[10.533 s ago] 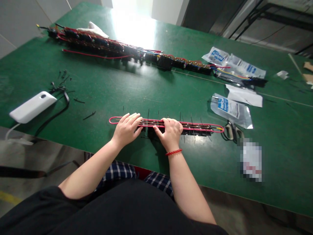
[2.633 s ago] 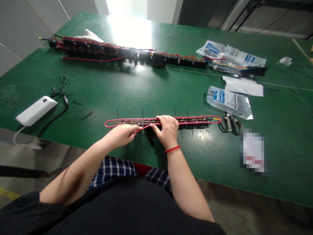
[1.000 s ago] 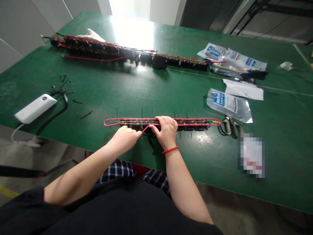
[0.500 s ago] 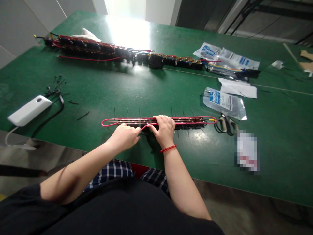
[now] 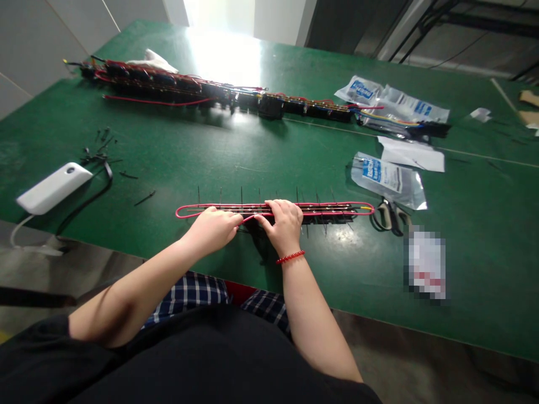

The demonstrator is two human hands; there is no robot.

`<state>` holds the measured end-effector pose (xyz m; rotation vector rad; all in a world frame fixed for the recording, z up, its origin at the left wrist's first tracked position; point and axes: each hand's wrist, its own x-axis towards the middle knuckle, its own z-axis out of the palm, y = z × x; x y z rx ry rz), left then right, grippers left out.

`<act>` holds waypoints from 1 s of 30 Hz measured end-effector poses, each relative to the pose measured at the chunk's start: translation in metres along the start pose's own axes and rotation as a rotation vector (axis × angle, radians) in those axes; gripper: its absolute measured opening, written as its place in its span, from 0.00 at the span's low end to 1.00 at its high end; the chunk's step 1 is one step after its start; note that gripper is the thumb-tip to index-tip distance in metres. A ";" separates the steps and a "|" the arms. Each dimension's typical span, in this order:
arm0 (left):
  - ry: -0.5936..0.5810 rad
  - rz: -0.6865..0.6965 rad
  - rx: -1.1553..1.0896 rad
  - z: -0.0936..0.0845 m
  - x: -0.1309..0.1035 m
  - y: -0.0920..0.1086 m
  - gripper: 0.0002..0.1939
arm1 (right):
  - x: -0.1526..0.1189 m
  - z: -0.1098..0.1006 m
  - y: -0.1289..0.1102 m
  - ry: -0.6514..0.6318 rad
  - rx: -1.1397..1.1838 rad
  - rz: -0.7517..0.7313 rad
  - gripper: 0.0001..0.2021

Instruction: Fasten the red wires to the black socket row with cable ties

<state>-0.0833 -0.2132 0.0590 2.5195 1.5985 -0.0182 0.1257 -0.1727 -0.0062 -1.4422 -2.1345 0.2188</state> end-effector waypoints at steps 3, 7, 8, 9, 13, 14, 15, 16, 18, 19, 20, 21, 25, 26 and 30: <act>0.078 -0.044 -0.045 0.000 -0.003 -0.003 0.11 | -0.001 0.000 -0.001 0.002 0.000 -0.003 0.24; 0.110 -0.123 -0.137 0.002 -0.008 -0.007 0.10 | -0.001 -0.001 -0.002 0.000 -0.007 0.000 0.24; 0.116 -0.136 -0.159 0.004 -0.009 -0.007 0.10 | -0.001 -0.002 -0.002 -0.002 -0.010 0.002 0.24; 0.125 -0.141 -0.181 0.005 -0.010 -0.008 0.10 | 0.000 -0.002 -0.003 -0.004 -0.013 0.003 0.24; 0.173 -0.136 -0.231 0.010 -0.012 -0.008 0.11 | 0.000 -0.003 -0.003 -0.016 -0.023 0.004 0.24; 0.190 -0.140 -0.237 0.010 -0.012 -0.007 0.11 | 0.000 -0.003 -0.004 -0.014 -0.018 0.006 0.23; 0.209 -0.146 -0.242 0.010 -0.011 -0.007 0.11 | 0.000 -0.003 -0.004 -0.010 -0.011 0.007 0.23; 0.229 -0.155 -0.249 0.011 -0.011 -0.007 0.11 | 0.000 -0.003 -0.004 -0.006 -0.004 0.009 0.23; 0.267 -0.184 -0.274 0.011 -0.009 -0.006 0.10 | 0.000 -0.003 -0.004 0.000 0.001 0.011 0.23; 0.277 -0.206 -0.292 0.011 -0.008 -0.006 0.10 | 0.000 -0.003 -0.004 0.000 0.001 0.010 0.22; 0.279 -0.232 -0.311 0.011 -0.007 -0.005 0.09 | 0.000 -0.003 -0.004 0.001 0.000 0.010 0.22; 0.276 -0.261 -0.329 0.011 -0.006 -0.004 0.08 | 0.000 -0.003 -0.004 0.001 -0.001 0.009 0.22; 0.248 -0.345 -0.373 0.011 -0.002 -0.002 0.07 | 0.000 -0.004 -0.004 -0.005 0.000 0.009 0.22; 0.246 -0.357 -0.377 0.011 -0.001 -0.002 0.07 | 0.000 -0.004 -0.004 -0.010 -0.005 0.009 0.22; 0.247 -0.406 -0.351 0.010 0.001 -0.001 0.06 | 0.000 -0.004 -0.005 -0.029 -0.035 0.002 0.23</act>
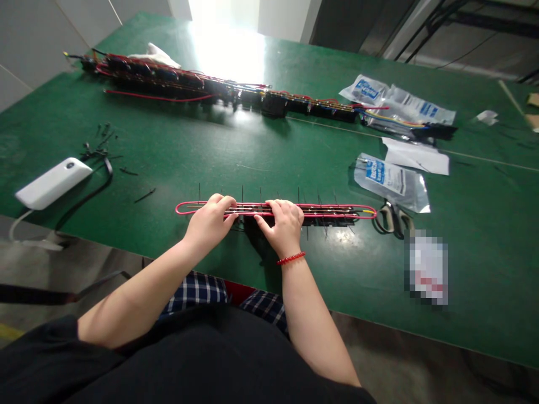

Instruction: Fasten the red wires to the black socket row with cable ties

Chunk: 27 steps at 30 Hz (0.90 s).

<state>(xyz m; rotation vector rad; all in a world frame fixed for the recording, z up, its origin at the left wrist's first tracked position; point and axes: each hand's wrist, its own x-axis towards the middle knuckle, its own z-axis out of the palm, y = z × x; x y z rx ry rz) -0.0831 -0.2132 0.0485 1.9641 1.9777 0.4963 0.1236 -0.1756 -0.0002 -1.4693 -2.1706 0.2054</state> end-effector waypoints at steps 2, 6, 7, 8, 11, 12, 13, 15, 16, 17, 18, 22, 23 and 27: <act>-0.009 -0.016 0.018 0.000 0.000 0.000 0.05 | 0.000 0.000 0.000 0.003 0.001 0.000 0.23; -0.030 -0.048 0.010 0.000 0.001 -0.001 0.04 | 0.000 0.002 0.001 0.019 0.023 0.004 0.22; -0.029 -0.054 0.001 -0.001 0.001 -0.001 0.04 | 0.000 0.002 0.001 0.022 0.024 0.004 0.22; -0.028 -0.058 -0.010 -0.001 0.003 -0.002 0.05 | 0.000 0.003 0.001 0.025 0.023 0.004 0.22; -0.058 -0.070 -0.039 -0.003 0.008 -0.004 0.06 | 0.001 0.003 0.001 0.027 0.020 0.011 0.22; -0.078 -0.072 -0.046 -0.004 0.010 -0.004 0.06 | 0.001 0.002 0.001 0.026 0.021 0.013 0.22; -0.102 -0.074 -0.047 -0.006 0.012 -0.004 0.07 | 0.001 0.002 0.001 0.024 0.022 0.013 0.22; -0.156 -0.073 -0.041 -0.009 0.016 -0.004 0.08 | 0.001 0.003 0.002 0.019 0.021 0.009 0.21; -0.183 -0.076 -0.035 -0.011 0.018 -0.003 0.09 | 0.001 0.003 0.002 0.018 0.018 0.006 0.21; -0.208 -0.084 -0.032 -0.013 0.020 -0.001 0.11 | 0.001 0.003 0.003 0.018 0.014 0.004 0.21; -0.229 -0.095 -0.031 -0.015 0.022 0.000 0.13 | 0.000 0.003 0.003 0.019 0.010 0.003 0.21; -0.273 -0.153 -0.019 -0.020 0.029 0.004 0.24 | 0.000 0.003 0.003 0.018 -0.006 -0.001 0.22; -0.290 -0.160 -0.005 -0.021 0.032 0.005 0.24 | 0.000 0.003 0.003 0.017 -0.007 -0.002 0.22; -0.390 -0.153 0.057 -0.026 0.040 0.006 0.16 | 0.000 0.002 0.002 0.022 0.008 0.009 0.21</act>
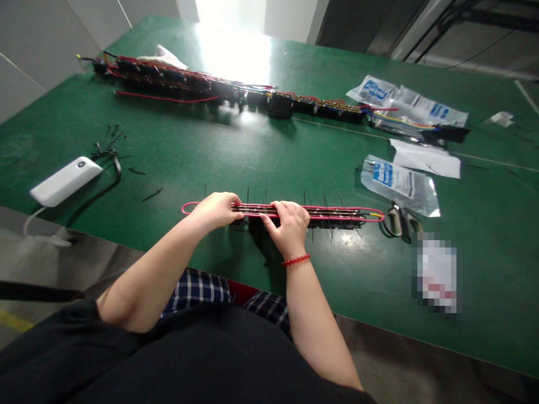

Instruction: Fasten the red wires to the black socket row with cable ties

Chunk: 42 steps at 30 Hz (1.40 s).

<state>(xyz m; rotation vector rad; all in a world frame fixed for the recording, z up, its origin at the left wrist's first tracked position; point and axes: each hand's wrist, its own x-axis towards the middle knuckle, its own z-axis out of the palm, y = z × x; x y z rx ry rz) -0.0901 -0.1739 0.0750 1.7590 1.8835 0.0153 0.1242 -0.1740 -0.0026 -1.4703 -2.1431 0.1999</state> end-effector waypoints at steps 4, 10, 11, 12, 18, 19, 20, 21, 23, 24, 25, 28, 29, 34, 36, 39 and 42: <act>-0.012 -0.010 0.102 -0.007 0.000 0.002 0.17 | 0.000 0.001 0.001 -0.002 0.007 0.007 0.21; -0.007 -0.018 0.145 -0.009 -0.003 0.005 0.18 | 0.000 0.000 0.000 0.006 0.005 0.000 0.21; -0.008 -0.010 0.139 -0.009 -0.002 0.004 0.18 | 0.000 0.000 0.000 0.007 0.005 -0.001 0.21; -0.007 -0.002 0.138 -0.009 -0.002 0.003 0.18 | 0.000 0.000 0.000 0.007 0.005 -0.002 0.21; -0.015 0.070 0.136 -0.008 0.004 -0.006 0.18 | -0.001 0.000 0.001 0.010 -0.003 -0.003 0.22; -0.012 0.076 0.142 -0.007 0.004 -0.006 0.18 | -0.001 0.001 0.001 0.013 -0.004 -0.004 0.22; -0.005 0.080 0.153 -0.007 0.004 -0.007 0.18 | -0.001 0.001 0.001 0.015 -0.004 -0.005 0.22; 0.004 0.083 0.166 -0.006 0.003 -0.007 0.19 | -0.001 0.001 0.001 0.016 -0.003 -0.007 0.22; 0.015 0.086 0.177 -0.005 0.002 -0.007 0.18 | -0.001 0.000 0.001 0.016 -0.001 -0.008 0.23; 0.014 0.085 0.174 -0.005 0.002 -0.006 0.18 | -0.001 0.000 0.001 0.015 -0.002 -0.009 0.23; 0.009 0.083 0.169 -0.005 0.001 -0.005 0.18 | -0.001 0.000 0.001 0.015 -0.004 -0.009 0.23; -0.016 0.068 0.168 -0.008 0.001 -0.003 0.18 | -0.001 0.000 0.001 0.016 -0.015 -0.011 0.23; -0.024 0.059 0.172 -0.009 0.001 -0.002 0.18 | -0.001 0.000 0.001 0.017 -0.018 -0.012 0.23; -0.051 0.024 0.195 -0.014 0.002 0.003 0.17 | -0.002 0.001 0.001 0.020 -0.031 -0.010 0.23; -0.063 0.012 0.206 -0.017 0.001 0.005 0.16 | -0.001 0.001 0.002 0.020 -0.033 -0.011 0.23; -0.092 -0.010 0.202 -0.019 -0.001 0.008 0.16 | 0.000 0.001 0.002 0.005 -0.020 -0.024 0.22; -0.099 -0.026 0.213 -0.020 -0.006 0.008 0.16 | 0.001 0.001 0.002 -0.019 -0.003 -0.049 0.21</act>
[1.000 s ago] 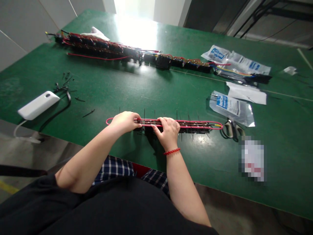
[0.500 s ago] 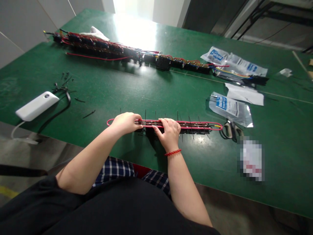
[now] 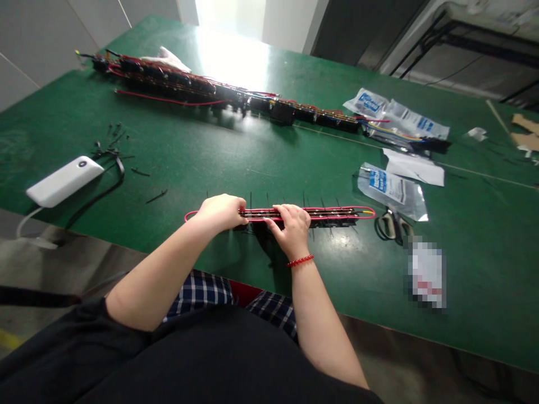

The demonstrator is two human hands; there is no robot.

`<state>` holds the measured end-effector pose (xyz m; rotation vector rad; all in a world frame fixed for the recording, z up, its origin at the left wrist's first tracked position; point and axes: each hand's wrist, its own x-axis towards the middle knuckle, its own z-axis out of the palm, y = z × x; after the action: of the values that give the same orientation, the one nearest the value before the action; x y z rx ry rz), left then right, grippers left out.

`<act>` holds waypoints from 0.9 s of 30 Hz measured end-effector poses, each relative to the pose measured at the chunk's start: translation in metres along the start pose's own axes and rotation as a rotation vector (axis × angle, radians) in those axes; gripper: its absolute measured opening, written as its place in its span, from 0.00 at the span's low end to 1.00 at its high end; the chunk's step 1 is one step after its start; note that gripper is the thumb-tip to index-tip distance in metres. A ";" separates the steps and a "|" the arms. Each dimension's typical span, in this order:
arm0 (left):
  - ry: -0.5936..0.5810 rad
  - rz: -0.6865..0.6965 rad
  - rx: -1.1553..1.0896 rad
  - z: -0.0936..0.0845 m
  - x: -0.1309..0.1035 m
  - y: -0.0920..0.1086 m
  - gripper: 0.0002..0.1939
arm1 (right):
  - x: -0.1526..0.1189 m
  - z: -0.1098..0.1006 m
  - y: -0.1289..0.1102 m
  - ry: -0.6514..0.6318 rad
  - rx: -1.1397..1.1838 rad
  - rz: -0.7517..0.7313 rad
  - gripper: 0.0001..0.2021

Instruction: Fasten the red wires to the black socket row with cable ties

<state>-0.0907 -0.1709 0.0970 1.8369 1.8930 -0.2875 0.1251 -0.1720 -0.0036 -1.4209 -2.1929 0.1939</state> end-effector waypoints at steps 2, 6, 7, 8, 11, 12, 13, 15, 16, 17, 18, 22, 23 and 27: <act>0.019 0.003 0.028 0.002 -0.003 0.000 0.15 | 0.001 0.001 0.000 -0.002 0.006 -0.013 0.21; 0.077 0.031 0.077 0.006 -0.007 -0.001 0.15 | 0.001 0.002 -0.001 0.012 0.007 -0.026 0.21; 0.088 0.034 0.079 0.007 -0.008 -0.001 0.15 | 0.001 0.002 -0.001 0.013 0.008 -0.026 0.21; 0.099 0.035 0.079 0.008 -0.009 -0.001 0.15 | 0.001 0.002 -0.001 0.012 0.009 -0.025 0.21; 0.138 0.044 0.082 0.011 -0.011 -0.002 0.15 | 0.001 0.002 0.000 0.008 0.010 -0.020 0.22; 0.150 0.046 0.085 0.012 -0.011 -0.002 0.15 | 0.001 0.002 0.000 0.008 0.011 -0.019 0.22; 0.161 0.047 0.086 0.012 -0.012 -0.002 0.15 | 0.001 0.002 0.000 0.009 0.011 -0.019 0.22; 0.169 0.048 0.088 0.013 -0.014 -0.002 0.16 | 0.001 0.002 0.000 0.010 0.012 -0.019 0.22; 0.172 0.049 0.092 0.013 -0.014 -0.002 0.16 | 0.001 0.002 0.000 0.010 0.013 -0.020 0.23; 0.180 0.057 0.103 0.013 -0.015 -0.002 0.16 | 0.001 0.002 0.000 0.011 0.015 -0.021 0.23; 0.193 0.072 0.120 0.013 -0.015 -0.001 0.16 | 0.001 0.002 0.000 0.011 0.017 -0.023 0.23; 0.253 0.133 0.179 0.015 -0.012 -0.001 0.15 | 0.001 0.002 -0.001 0.008 0.018 -0.023 0.23; 0.247 0.139 0.177 0.018 -0.011 -0.002 0.15 | 0.001 0.002 -0.001 0.008 0.017 -0.021 0.23; 0.218 0.186 0.157 0.032 -0.008 -0.006 0.14 | 0.001 0.003 -0.001 0.004 0.017 -0.018 0.23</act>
<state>-0.0911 -0.1935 0.0724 2.2117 1.8664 -0.1834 0.1228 -0.1708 -0.0053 -1.3907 -2.1953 0.2024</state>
